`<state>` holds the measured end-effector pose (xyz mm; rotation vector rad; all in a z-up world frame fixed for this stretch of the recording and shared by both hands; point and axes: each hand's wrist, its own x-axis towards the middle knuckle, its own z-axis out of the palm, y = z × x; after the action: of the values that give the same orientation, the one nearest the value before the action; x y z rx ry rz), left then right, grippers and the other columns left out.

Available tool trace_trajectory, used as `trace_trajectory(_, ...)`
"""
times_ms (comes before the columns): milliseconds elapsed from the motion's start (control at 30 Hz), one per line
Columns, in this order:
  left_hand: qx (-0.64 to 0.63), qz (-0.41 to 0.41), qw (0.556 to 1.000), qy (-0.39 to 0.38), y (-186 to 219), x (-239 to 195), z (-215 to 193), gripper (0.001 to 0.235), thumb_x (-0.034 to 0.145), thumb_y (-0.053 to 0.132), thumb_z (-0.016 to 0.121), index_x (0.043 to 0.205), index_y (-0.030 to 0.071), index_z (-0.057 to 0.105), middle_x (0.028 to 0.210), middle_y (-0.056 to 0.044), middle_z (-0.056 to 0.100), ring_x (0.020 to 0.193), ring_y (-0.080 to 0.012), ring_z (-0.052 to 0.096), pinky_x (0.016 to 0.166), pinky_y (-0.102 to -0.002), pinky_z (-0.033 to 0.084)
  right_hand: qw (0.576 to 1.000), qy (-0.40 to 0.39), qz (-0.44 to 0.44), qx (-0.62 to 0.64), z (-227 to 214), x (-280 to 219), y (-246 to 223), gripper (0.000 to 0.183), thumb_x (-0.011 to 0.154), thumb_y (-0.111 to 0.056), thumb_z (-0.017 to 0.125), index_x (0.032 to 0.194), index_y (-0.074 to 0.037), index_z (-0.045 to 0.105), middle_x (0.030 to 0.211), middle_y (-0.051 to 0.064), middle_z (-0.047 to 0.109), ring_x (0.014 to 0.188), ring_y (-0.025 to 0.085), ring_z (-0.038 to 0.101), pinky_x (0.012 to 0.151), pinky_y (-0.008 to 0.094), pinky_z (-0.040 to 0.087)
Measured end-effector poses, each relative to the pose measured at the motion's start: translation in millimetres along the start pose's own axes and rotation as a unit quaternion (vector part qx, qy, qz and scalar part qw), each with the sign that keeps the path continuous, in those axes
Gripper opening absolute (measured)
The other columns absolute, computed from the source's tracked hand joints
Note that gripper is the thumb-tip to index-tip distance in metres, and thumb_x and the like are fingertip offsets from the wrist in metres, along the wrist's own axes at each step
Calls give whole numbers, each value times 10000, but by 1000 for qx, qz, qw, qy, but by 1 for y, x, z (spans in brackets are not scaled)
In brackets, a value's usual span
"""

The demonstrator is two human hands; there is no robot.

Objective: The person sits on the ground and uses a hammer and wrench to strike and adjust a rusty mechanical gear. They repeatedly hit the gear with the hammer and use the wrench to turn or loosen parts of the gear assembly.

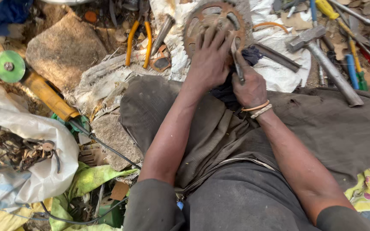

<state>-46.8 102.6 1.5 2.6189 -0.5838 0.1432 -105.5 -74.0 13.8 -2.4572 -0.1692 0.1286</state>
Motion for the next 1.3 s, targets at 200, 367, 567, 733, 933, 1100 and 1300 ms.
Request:
trace_trajectory(200,-26,23,999,-41,8,-11,-2,918,722,157,637,1565,-54,342,1682,-204,258,1579,-377,153,1218,-681,33,993,27,-89,-74,9,3,12,746,850,-72,543,1580,-167,418,906,178,674,784,386,670,667,488,558)
trace_trajectory(367,150,73,986,1,-4,-2,23,610,946,144,500,1529,-24,438,1620,-204,396,1522,-374,333,1155,-729,220,989,-46,3,-143,15,10,11,761,853,-124,597,1582,-161,381,840,171,680,662,368,665,609,495,560)
trace_trajectory(567,212,104,965,-113,-2,12,18,582,949,161,518,1499,-22,460,1561,-238,447,1465,-402,405,1104,-747,305,982,-111,42,-149,-18,23,-1,744,844,-132,570,1570,-123,409,765,190,703,682,353,698,642,483,581)
trace_trajectory(733,87,46,975,-198,6,45,-18,542,931,275,605,1397,9,526,1434,-213,527,1305,-398,509,980,-735,382,980,-119,0,-159,-57,64,-15,442,766,-150,623,1192,-57,692,745,203,681,695,379,684,658,512,570)
trace_trajectory(933,-29,-38,914,-402,-2,106,-59,295,917,308,655,1084,93,771,1023,-151,783,924,-316,743,889,-474,578,927,-296,76,-217,-88,135,-40,259,864,-208,645,841,6,788,777,183,740,679,293,689,630,438,574)
trace_trajectory(1100,39,-11,915,-401,6,157,-52,329,813,333,727,1035,98,791,1068,-187,744,963,-359,726,876,-460,580,936,-305,51,-168,-122,177,-19,284,784,-290,766,1037,-173,818,782,89,757,651,232,680,607,386,538)
trace_trajectory(1300,-46,-88,929,-357,0,153,-51,366,716,311,780,1020,108,749,1072,-164,728,980,-340,701,862,-474,565,983,-186,2,-14,-115,162,38,457,1018,-496,670,1048,-58,796,781,105,732,657,188,658,637,384,541)
